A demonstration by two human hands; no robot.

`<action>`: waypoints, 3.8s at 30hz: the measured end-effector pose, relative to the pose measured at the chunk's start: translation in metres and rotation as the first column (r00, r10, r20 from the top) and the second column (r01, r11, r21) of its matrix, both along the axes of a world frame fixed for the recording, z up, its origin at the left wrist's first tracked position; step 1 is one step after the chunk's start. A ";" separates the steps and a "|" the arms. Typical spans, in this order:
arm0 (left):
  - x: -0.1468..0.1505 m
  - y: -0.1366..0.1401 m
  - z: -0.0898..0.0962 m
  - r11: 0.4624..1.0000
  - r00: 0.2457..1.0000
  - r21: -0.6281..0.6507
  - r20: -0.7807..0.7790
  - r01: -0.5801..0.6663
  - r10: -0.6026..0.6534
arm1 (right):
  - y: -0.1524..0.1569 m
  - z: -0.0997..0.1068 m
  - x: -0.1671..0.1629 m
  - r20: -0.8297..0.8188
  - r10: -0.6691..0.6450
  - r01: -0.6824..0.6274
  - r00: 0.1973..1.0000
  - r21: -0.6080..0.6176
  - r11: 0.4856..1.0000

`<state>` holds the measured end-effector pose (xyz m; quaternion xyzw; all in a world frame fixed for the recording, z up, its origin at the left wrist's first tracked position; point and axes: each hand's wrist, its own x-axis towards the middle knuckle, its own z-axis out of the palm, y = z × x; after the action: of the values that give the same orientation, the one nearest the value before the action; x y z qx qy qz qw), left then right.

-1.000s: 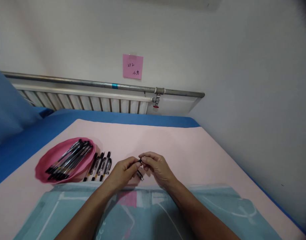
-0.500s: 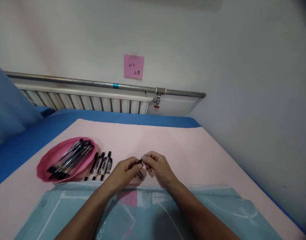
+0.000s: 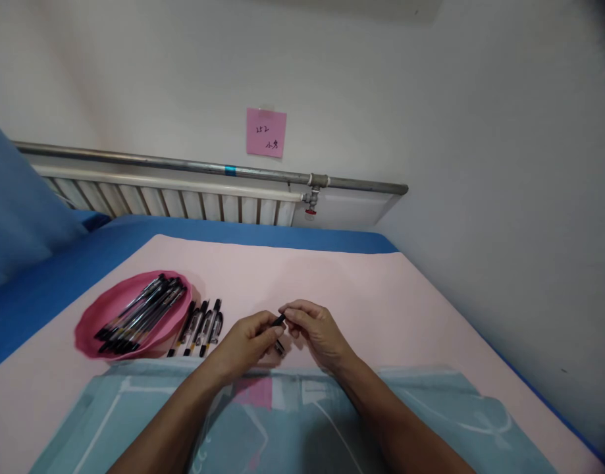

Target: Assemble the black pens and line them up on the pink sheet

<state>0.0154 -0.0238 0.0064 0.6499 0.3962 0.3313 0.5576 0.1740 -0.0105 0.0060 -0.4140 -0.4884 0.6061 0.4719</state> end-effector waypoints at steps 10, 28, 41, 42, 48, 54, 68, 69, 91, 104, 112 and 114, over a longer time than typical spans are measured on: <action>0.001 0.001 0.000 0.999 1.000 -0.035 0.003 -0.011 0.011 | 0.000 -0.001 0.000 0.032 -0.028 0.027 0.999 0.012 1.000; 0.001 0.002 -0.001 0.998 0.996 0.064 -0.082 -0.017 0.022 | 0.003 -0.006 0.002 0.023 0.016 -0.016 1.000 -0.006 1.000; 0.001 0.001 0.000 0.989 0.988 0.133 -0.133 -0.060 0.078 | 0.004 -0.005 0.001 0.009 -0.031 0.031 0.999 -0.012 0.999; 0.001 0.001 0.001 0.985 0.982 0.158 -0.158 -0.075 0.100 | 0.003 -0.005 0.000 0.006 -0.044 0.044 0.999 -0.022 0.999; -0.001 0.000 0.005 0.999 1.000 -0.036 -0.025 -0.005 0.004 | 0.001 -0.002 0.000 -0.088 0.051 -0.057 0.995 -0.062 0.996; -0.001 -0.002 0.006 0.991 0.988 0.129 -0.148 -0.033 0.052 | 0.000 -0.001 -0.001 0.012 -0.015 0.015 1.000 -0.006 1.000; -0.012 0.008 0.002 0.938 0.882 0.271 -0.359 -0.214 0.305 | -0.010 -0.015 -0.008 0.721 -0.104 -0.173 0.685 0.299 0.938; -0.012 0.007 0.003 0.944 0.893 0.258 -0.344 -0.206 0.289 | -0.013 -0.015 -0.009 0.794 -0.114 -0.248 0.597 0.318 0.915; -0.003 0.004 0.001 0.984 0.918 0.156 -0.370 -0.090 0.142 | 0.014 -0.008 0.009 -0.095 -0.368 0.367 0.925 -0.035 0.930; -0.001 0.003 0.001 0.986 0.908 0.159 -0.402 -0.053 0.114 | 0.005 -0.014 -0.001 -0.050 -0.214 0.214 0.975 -0.015 0.977; -0.003 0.005 -0.002 0.978 0.872 0.210 -0.476 -0.017 0.117 | 0.006 -0.017 0.001 -0.018 -0.176 0.177 0.984 0.009 0.984; -0.003 0.005 -0.002 0.979 0.864 0.205 -0.494 0.001 0.103 | 0.006 -0.019 0.002 -0.025 -0.165 0.166 0.986 0.019 0.986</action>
<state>0.0125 -0.0192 0.0045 0.7551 0.5095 0.2035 0.3589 0.1756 -0.0044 -0.0127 -0.4410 -0.4530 0.5646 0.5306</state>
